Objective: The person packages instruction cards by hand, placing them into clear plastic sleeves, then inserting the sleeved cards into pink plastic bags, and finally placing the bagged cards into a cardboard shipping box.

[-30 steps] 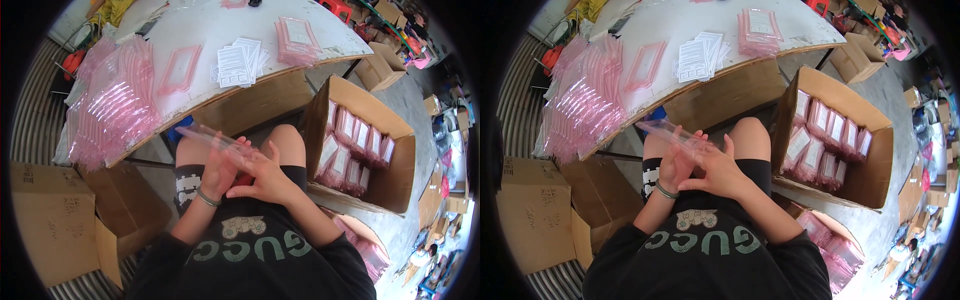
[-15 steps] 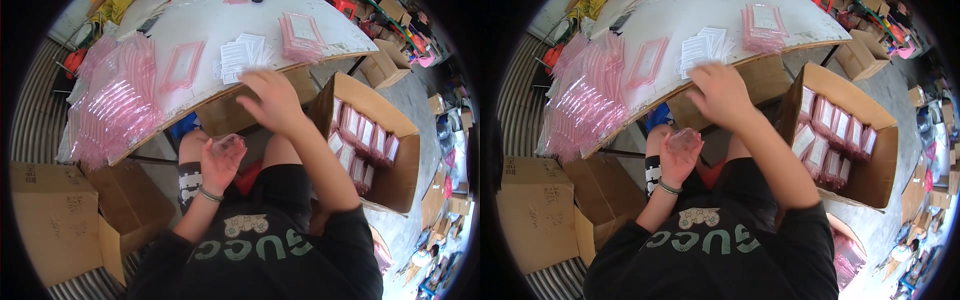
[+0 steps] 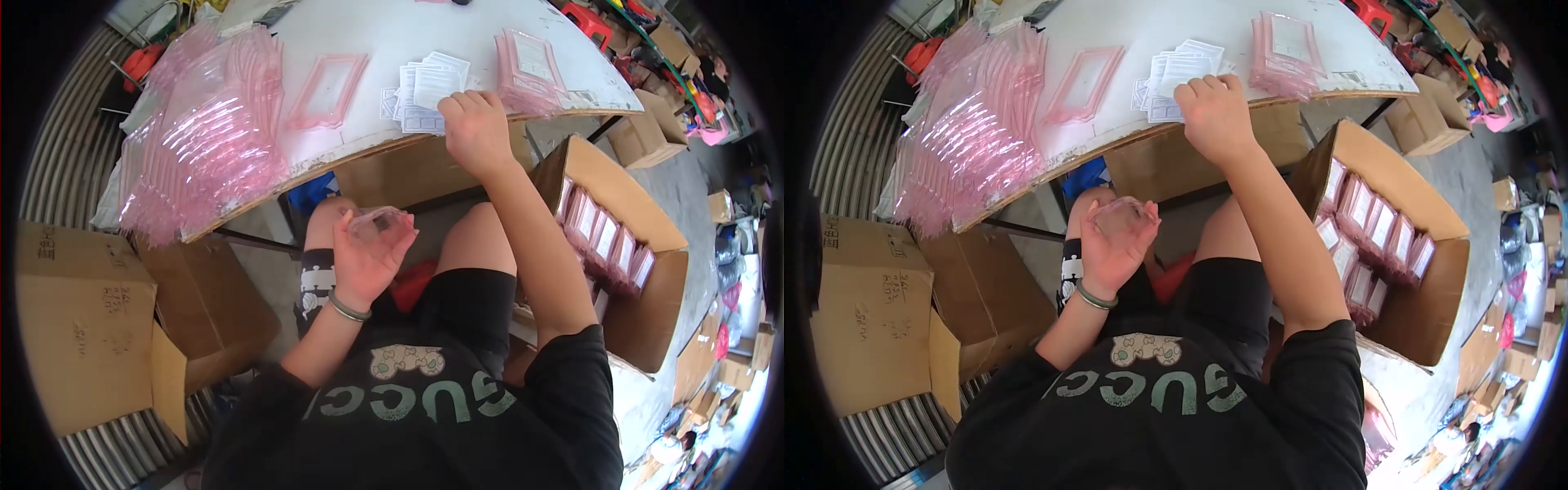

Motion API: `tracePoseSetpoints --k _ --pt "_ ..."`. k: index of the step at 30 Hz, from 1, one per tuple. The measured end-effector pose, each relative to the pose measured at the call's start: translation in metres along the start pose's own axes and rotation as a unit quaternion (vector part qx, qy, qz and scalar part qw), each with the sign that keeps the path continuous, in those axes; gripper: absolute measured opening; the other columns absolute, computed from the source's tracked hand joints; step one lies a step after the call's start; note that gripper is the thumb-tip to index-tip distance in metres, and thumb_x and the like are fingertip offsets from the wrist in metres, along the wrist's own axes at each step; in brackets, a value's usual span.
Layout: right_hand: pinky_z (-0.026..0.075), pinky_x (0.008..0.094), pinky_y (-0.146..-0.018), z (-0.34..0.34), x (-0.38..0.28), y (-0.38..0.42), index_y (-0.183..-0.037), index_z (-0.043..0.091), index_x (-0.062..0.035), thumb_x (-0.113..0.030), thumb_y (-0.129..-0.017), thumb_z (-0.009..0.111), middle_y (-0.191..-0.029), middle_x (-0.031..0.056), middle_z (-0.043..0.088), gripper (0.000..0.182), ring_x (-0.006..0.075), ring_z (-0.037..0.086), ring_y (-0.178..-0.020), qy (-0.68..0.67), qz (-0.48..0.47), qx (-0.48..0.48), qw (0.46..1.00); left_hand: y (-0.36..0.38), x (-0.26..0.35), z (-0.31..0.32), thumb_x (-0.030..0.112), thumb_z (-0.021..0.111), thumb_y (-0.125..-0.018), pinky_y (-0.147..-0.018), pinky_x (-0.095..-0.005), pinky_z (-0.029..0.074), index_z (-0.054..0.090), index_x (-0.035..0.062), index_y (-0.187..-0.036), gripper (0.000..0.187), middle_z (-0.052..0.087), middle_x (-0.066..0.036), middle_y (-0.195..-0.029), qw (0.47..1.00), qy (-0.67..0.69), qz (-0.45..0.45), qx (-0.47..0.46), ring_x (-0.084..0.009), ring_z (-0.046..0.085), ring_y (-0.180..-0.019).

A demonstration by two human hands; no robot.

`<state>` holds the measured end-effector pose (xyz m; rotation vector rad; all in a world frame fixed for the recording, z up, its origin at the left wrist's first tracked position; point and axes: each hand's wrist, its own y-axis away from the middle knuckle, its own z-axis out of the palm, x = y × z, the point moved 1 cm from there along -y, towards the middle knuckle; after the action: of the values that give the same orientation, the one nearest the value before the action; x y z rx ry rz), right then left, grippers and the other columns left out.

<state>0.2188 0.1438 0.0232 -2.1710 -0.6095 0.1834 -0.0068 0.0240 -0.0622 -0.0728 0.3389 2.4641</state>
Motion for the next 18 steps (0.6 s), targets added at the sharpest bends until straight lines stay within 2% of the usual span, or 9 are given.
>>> tracePoseSetpoints --k 3,6,12,13,16,18 --pt "0.048 0.0428 -0.068 0.003 -0.002 0.01 -0.076 0.061 -0.0071 -0.003 -0.071 0.061 -0.079 0.0093 0.063 0.006 0.0271 0.063 -0.078 -0.055 0.049 -0.012 0.997 -0.002 -0.002 -0.001 0.047 0.065 -0.087 -0.112 -0.0504 0.041 0.046 -0.0134 -0.127 0.075 0.054 -0.026 -0.127 1.0 0.016 -0.013 0.009 -0.0372 0.051 -0.127" --pt "0.05 0.044 -0.066 0.003 0.0 0.018 -0.08 0.062 -0.0077 -0.002 -0.071 0.061 -0.076 0.0092 0.062 0.011 0.0272 0.063 -0.076 -0.152 0.111 -0.094 0.978 -0.003 -0.006 -0.002 0.048 0.065 -0.086 -0.112 -0.0507 0.042 0.046 -0.0139 -0.126 0.077 0.054 -0.025 -0.126 0.999 0.031 -0.019 0.026 -0.0368 0.051 -0.127" --pt "0.052 0.0411 -0.063 -0.039 0.004 -0.01 -0.08 0.065 -0.0077 -0.002 -0.074 0.06 -0.074 0.008 0.062 0.009 0.0282 0.064 -0.073 0.002 0.078 0.014 0.997 -0.003 -0.005 -0.003 0.048 0.066 -0.086 -0.111 -0.0512 0.042 0.045 -0.015 -0.127 0.078 0.054 -0.026 -0.126 0.999 0.038 -0.024 0.026 -0.0379 0.051 -0.127" --pt "0.053 0.0376 -0.062 -0.05 0.004 -0.013 -0.084 0.067 -0.0087 -0.002 -0.074 0.064 -0.081 0.0079 0.067 0.012 0.0266 0.066 -0.072 0.013 0.071 0.039 0.997 -0.002 -0.005 -0.003 0.048 0.066 -0.086 -0.111 -0.0512 0.042 0.044 -0.0152 -0.127 0.078 0.053 -0.026 -0.127 0.998 0.043 -0.028 0.021 -0.0383 0.051 -0.127" --pt "0.053 0.0347 -0.062 -0.086 -0.016 -0.013 -0.092 0.068 -0.0086 -0.002 -0.072 0.068 -0.087 0.009 0.07 0.021 0.0256 0.067 -0.071 -0.109 0.194 0.137 0.965 0.0 -0.003 -0.002 0.048 0.066 -0.086 -0.111 -0.0515 0.042 0.044 -0.0157 -0.127 0.079 0.052 -0.028 -0.127 0.999 0.045 -0.019 0.016 -0.0395 0.05 -0.127" --pt "0.052 0.0326 -0.061 -0.116 -0.04 -0.003 -0.095 0.068 -0.0079 -0.002 -0.071 0.07 -0.089 0.0093 0.07 0.025 0.0261 0.067 -0.071 -0.133 0.163 0.158 0.965 0.0 0.003 0.0 0.048 0.066 -0.085 -0.112 -0.0519 0.041 0.042 -0.016 -0.128 0.081 0.052 -0.028 -0.128 0.998 0.058 -0.026 0.007 -0.0399 0.05 -0.127"
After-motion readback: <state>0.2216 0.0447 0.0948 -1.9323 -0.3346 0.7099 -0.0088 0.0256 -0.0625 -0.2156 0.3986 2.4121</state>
